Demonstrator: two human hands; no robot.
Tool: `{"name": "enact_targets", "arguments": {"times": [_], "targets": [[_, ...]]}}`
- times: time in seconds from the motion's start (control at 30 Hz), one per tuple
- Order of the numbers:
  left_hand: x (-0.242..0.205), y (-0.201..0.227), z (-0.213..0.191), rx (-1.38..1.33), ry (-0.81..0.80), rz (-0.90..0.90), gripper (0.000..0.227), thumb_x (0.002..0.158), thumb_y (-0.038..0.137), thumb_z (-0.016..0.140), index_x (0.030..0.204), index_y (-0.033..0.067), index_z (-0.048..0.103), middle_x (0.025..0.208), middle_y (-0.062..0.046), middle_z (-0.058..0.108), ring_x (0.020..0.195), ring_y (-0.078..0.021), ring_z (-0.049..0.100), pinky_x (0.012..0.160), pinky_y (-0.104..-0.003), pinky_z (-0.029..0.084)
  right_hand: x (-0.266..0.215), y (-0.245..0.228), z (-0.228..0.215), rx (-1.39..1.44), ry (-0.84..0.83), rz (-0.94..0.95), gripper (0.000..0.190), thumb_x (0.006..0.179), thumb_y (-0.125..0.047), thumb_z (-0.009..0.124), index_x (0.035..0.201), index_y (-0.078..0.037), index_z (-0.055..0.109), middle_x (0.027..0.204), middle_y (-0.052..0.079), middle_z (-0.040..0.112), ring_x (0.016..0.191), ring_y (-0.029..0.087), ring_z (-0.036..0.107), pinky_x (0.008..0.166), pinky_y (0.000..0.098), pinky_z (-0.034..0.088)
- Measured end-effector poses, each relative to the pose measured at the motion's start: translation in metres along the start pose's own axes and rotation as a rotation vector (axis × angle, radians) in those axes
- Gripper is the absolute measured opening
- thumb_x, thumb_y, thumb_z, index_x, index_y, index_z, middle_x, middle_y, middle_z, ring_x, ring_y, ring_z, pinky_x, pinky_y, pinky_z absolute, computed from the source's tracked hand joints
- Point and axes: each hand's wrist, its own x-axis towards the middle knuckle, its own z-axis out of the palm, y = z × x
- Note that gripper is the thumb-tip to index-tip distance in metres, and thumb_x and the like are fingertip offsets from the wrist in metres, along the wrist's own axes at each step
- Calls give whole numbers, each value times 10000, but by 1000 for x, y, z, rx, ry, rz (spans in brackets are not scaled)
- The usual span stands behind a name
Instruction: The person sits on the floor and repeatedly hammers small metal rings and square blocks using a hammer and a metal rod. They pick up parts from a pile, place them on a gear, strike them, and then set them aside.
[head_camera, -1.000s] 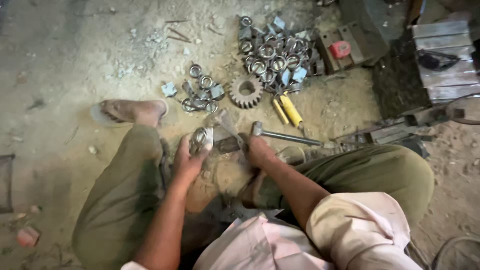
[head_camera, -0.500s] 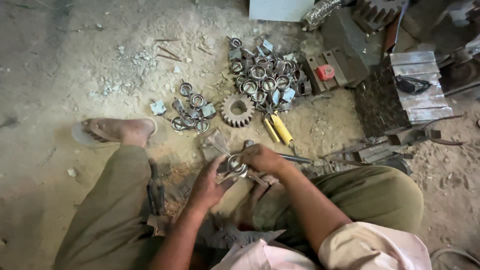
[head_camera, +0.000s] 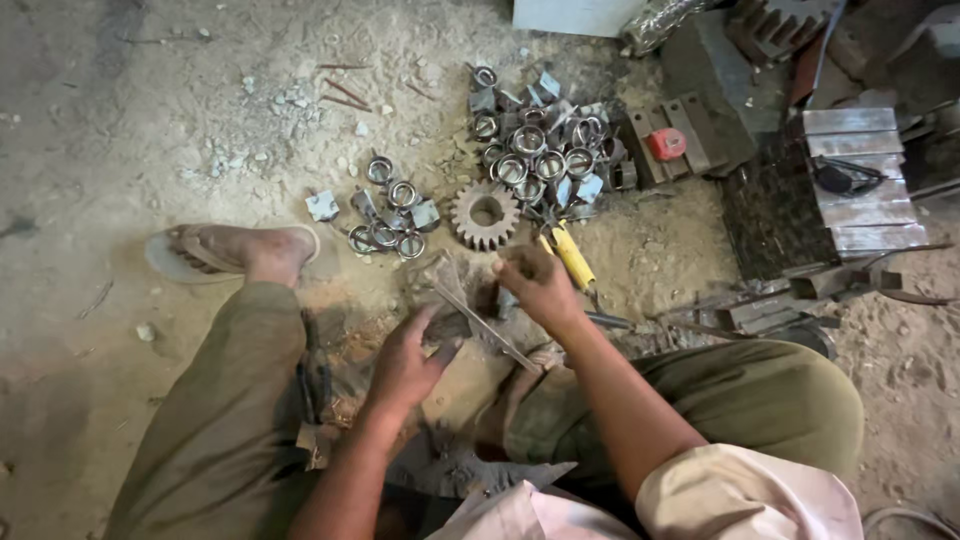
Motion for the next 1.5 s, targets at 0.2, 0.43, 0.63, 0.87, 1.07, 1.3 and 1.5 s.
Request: {"name": "enact_targets", "arguments": {"times": [0.2, 0.43, 0.63, 0.87, 1.07, 1.3, 1.5], "targets": [[30, -18, -11, -48, 192, 29, 454, 881, 277, 781, 1256, 45, 672, 1144, -149, 756, 962, -249, 749, 819, -354, 590, 10, 56, 2, -442, 78, -216, 280, 873, -227, 716, 1060, -21, 744, 781, 149, 680, 705, 254, 634, 654, 378, 514], [107, -111, -28, 63, 467, 21, 287, 855, 209, 777, 1070, 32, 707, 1007, -160, 739, 924, -327, 721, 824, -393, 570, 1, 47, 15, -741, -302, 63, 435, 841, -484, 719, 1088, -127, 748, 955, 184, 747, 910, 378, 724, 800, 491, 551], [163, -176, -19, 283, 430, -136, 321, 823, 208, 779, 1098, 60, 706, 1067, -186, 697, 1023, -389, 661, 899, -462, 531, -10, 64, 32, -754, -495, 117, 457, 803, -479, 725, 1153, -186, 740, 986, 179, 761, 950, 384, 727, 832, 490, 557], [215, -218, -45, 685, 387, -124, 491, 806, 140, 722, 1284, 97, 621, 1325, -125, 583, 1187, -393, 555, 939, -494, 523, -12, 80, 32, -657, -492, 95, 409, 817, -455, 726, 1079, -140, 750, 936, 193, 762, 922, 410, 721, 823, 497, 557], [248, -232, -74, 784, 244, -152, 491, 872, 152, 701, 1352, 134, 598, 1398, -62, 574, 1219, -349, 534, 932, -509, 514, -7, 71, 35, -707, -526, 195, 370, 821, -424, 712, 1059, -143, 746, 961, 186, 743, 949, 420, 697, 809, 526, 542], [264, -239, -72, 864, 155, -118, 501, 836, 101, 684, 1328, 118, 597, 1330, -57, 597, 1230, -343, 523, 921, -513, 504, -5, 77, 38, -718, -532, 178, 340, 832, -415, 689, 1004, -133, 768, 940, 193, 753, 946, 412, 712, 841, 512, 550], [266, -237, -81, 840, 259, -87, 439, 853, 96, 686, 1288, 93, 624, 1282, -115, 608, 1202, -363, 529, 935, -531, 484, -4, 89, 36, -702, -547, 184, 324, 833, -380, 683, 993, -111, 768, 927, 205, 752, 924, 418, 718, 826, 508, 558]]}}
